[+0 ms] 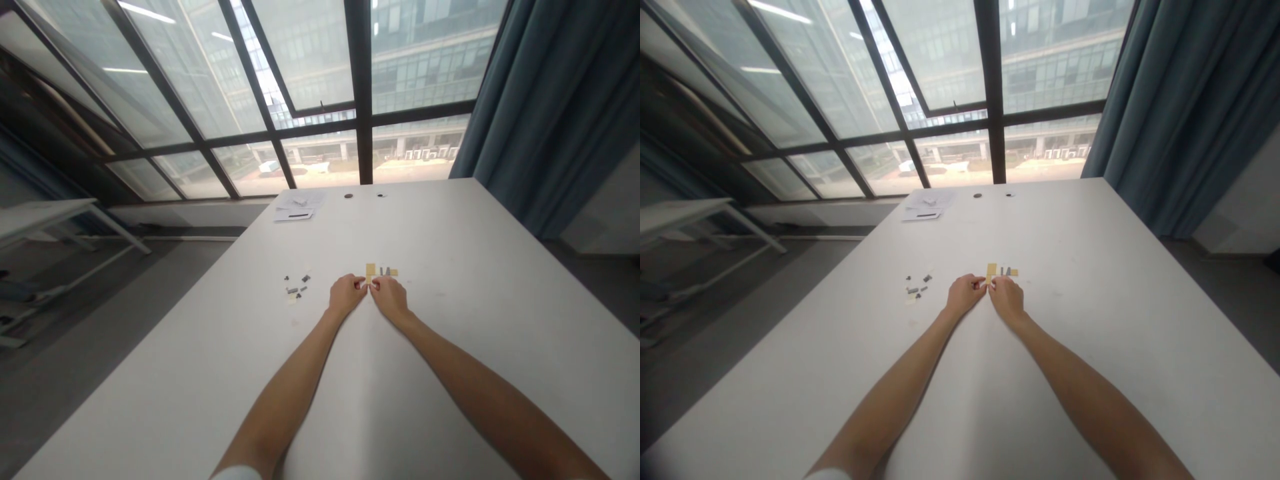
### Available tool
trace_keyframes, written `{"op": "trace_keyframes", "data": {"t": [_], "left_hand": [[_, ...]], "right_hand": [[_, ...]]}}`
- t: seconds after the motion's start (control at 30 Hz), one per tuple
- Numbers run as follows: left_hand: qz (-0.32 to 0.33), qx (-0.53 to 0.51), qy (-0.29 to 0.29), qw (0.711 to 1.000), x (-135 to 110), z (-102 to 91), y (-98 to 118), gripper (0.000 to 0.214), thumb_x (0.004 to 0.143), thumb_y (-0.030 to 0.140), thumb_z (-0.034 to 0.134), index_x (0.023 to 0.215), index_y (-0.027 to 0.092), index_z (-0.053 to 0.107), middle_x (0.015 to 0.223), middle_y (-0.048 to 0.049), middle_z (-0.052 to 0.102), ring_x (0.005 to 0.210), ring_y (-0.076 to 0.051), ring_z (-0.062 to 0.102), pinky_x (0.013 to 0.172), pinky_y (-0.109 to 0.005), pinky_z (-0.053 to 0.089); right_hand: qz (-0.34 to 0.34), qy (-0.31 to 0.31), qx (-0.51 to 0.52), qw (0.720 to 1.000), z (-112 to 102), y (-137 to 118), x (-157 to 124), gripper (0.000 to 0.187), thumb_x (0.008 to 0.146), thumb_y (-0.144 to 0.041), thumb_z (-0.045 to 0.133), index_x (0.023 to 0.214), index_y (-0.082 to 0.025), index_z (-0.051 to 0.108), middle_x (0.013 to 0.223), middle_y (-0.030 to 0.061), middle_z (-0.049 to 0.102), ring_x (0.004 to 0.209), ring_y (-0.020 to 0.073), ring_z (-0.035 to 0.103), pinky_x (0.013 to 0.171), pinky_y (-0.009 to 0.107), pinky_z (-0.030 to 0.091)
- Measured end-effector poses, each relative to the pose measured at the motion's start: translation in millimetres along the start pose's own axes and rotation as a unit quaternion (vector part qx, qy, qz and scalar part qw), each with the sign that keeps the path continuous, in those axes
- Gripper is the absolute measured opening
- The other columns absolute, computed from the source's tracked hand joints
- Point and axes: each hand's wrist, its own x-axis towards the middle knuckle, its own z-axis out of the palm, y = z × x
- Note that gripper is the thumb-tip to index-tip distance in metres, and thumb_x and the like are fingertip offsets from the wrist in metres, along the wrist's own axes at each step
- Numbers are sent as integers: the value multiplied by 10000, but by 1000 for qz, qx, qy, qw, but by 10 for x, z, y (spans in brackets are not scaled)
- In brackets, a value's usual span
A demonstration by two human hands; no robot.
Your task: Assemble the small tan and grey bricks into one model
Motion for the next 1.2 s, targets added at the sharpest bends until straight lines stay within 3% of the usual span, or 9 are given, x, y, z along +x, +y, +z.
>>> {"op": "trace_keyframes", "data": {"t": [1.2], "left_hand": [[2,-4,2,1000,5,7,4,283,903,404,615,1104,296,783,880,-18,721,812,-163,642,701,-242,427]], "right_hand": [[-1,2,-1,1000,0,-9,13,229,968,-323,541,998,-229,748,1050,69,735,916,189,676,744,255,423]]}}
